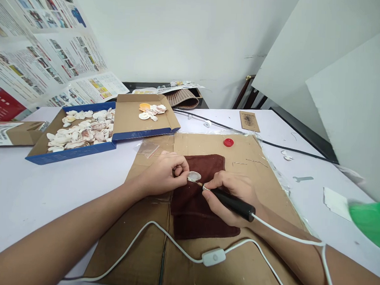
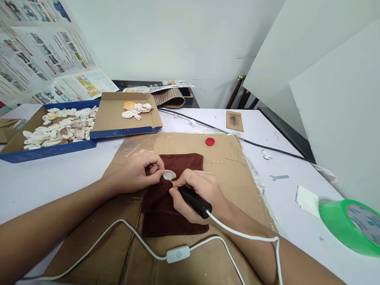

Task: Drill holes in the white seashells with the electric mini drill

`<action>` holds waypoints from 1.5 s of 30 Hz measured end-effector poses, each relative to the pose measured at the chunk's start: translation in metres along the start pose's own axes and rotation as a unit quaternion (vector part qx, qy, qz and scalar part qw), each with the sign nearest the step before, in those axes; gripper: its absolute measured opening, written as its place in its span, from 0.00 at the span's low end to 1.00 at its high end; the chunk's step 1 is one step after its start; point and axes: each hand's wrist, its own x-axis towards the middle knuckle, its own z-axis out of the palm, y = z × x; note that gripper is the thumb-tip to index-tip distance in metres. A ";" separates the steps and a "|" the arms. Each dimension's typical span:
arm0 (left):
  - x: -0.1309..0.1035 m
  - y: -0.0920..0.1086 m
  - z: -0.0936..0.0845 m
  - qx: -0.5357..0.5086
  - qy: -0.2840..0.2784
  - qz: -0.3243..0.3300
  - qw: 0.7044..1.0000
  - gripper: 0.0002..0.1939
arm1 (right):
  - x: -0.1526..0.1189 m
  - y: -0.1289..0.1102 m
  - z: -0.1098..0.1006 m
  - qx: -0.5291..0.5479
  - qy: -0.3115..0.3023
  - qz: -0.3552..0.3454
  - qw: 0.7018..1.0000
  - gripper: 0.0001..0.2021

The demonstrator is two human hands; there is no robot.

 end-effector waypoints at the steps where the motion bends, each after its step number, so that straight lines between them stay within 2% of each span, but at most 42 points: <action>1: 0.000 0.000 0.000 0.001 -0.003 0.000 1.000 0.06 | 0.000 0.000 0.000 -0.007 0.002 -0.010 1.000 0.05; 9: 0.001 0.000 0.000 -0.001 -0.019 -0.005 1.000 0.07 | -0.003 0.008 0.005 -0.042 0.026 -0.030 0.998 0.05; 12: 0.001 0.001 -0.002 0.000 -0.026 -0.004 1.000 0.07 | -0.002 0.006 0.004 -0.041 0.017 -0.041 0.998 0.05; 24: 0.001 0.001 -0.001 -0.009 -0.038 -0.011 0.999 0.07 | 0.000 0.004 0.002 -0.054 0.011 -0.026 0.998 0.04; 31: 0.001 0.001 -0.001 -0.008 -0.051 -0.018 0.999 0.07 | -0.001 0.005 0.002 -0.056 0.031 -0.069 0.996 0.05; 39: 0.002 0.002 -0.001 -0.010 -0.061 -0.018 0.998 0.06 | -0.001 0.005 0.003 -0.058 0.031 -0.071 0.995 0.05; 45: 0.002 0.002 0.000 -0.005 -0.079 -0.017 0.997 0.10 | 0.000 0.004 0.003 -0.037 0.019 -0.045 0.998 0.07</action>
